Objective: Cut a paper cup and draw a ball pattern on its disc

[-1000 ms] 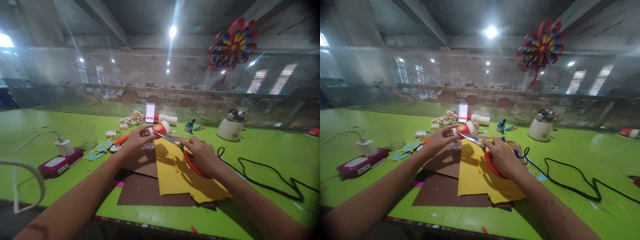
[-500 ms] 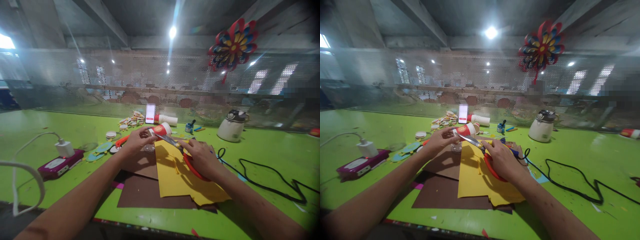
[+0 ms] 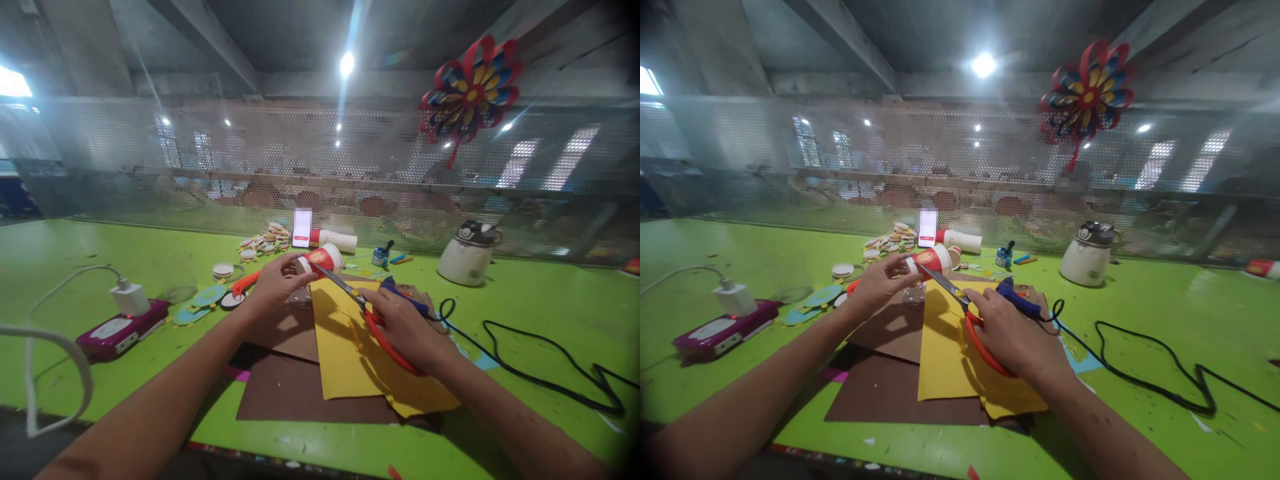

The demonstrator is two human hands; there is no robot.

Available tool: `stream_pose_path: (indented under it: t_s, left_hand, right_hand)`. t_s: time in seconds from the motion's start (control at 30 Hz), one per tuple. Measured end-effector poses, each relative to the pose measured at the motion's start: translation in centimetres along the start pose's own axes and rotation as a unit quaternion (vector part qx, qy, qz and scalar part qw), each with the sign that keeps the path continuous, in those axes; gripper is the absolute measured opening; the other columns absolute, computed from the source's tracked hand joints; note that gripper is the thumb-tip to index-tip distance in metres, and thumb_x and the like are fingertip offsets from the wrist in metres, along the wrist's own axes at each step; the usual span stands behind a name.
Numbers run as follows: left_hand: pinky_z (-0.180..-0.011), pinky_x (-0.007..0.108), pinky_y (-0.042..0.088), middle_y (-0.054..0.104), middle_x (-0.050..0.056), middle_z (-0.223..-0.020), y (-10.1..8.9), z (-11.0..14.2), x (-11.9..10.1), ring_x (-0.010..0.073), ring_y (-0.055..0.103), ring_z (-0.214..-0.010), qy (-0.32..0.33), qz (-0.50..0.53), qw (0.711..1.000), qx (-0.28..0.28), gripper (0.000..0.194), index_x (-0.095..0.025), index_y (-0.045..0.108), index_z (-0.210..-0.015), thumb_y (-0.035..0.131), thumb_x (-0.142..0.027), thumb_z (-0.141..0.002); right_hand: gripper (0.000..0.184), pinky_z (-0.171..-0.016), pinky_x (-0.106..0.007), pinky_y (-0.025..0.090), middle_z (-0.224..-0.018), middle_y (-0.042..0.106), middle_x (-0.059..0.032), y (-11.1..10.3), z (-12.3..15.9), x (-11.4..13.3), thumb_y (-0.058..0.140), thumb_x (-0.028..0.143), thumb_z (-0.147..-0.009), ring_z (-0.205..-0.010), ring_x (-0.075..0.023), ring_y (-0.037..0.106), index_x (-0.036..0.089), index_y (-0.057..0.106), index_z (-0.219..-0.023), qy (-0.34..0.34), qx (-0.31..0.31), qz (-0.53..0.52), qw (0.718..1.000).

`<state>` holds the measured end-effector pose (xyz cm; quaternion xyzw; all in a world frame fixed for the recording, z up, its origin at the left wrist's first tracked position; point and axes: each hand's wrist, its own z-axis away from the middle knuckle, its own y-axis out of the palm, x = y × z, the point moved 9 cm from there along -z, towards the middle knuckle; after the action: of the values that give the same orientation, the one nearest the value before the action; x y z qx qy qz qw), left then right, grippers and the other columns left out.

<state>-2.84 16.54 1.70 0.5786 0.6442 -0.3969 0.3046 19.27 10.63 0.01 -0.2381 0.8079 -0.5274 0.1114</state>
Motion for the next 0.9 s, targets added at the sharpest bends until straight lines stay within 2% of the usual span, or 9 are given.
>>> stream_pose_path:
  t_s: [0.2, 0.33, 0.57, 0.9]
  left_hand:
    - [-0.082, 0.036, 0.059, 0.076, 0.008, -0.103, 0.55, 0.16, 0.00, 0.0232, 0.072, -0.092, -0.003, 0.010, 1.000, 0.023, 0.047, -0.016, 0.068, -0.112, 0.081, -0.032, -0.069]
    - [-0.080, 0.035, 0.060, 0.077, 0.008, -0.101, 0.55, 0.25, 0.02, 0.0235, 0.072, -0.092, -0.010, 0.006, 1.000, 0.019, 0.045, -0.016, 0.068, -0.111, 0.079, -0.030, -0.070]
    - [-0.077, 0.033, 0.059, 0.077, 0.007, -0.098, 0.63, 0.39, 0.06, 0.0220, 0.072, -0.089, -0.025, -0.005, 0.999, 0.023, 0.041, -0.016, 0.068, -0.110, 0.077, -0.027, -0.071]
    - [-0.080, 0.037, 0.057, 0.075, 0.013, -0.102, 0.82, 0.59, 0.31, 0.0232, 0.072, -0.090, -0.040, -0.005, 0.999, 0.020, 0.046, -0.012, 0.065, -0.113, 0.077, -0.029, -0.072]
  right_hand:
    - [0.049, -0.082, -0.032, 0.046, -0.112, 0.061, -0.0110, 0.46, 0.06, 0.01, 0.054, 0.021, -0.088, -0.097, -0.0248, 0.061, 0.028, 0.053, -0.137, -0.007, 0.011, 0.004, 1.000]
    - [0.044, -0.085, -0.032, 0.045, -0.107, 0.063, -0.0104, 0.62, 0.15, -0.19, 0.053, 0.021, -0.090, -0.098, -0.0253, 0.061, 0.028, 0.055, -0.133, 0.005, 0.015, 0.004, 1.000]
    - [0.044, -0.091, -0.031, 0.043, -0.112, 0.067, -0.0103, 0.50, 0.18, -0.11, 0.051, 0.018, -0.092, -0.104, -0.0243, 0.062, 0.025, 0.056, -0.135, 0.021, 0.037, -0.021, 0.999]
    - [0.043, -0.092, -0.032, 0.046, -0.116, 0.072, -0.0084, 0.53, 0.12, -0.27, 0.053, 0.017, -0.092, -0.106, -0.0251, 0.064, 0.027, 0.060, -0.133, 0.027, 0.042, -0.057, 0.997]
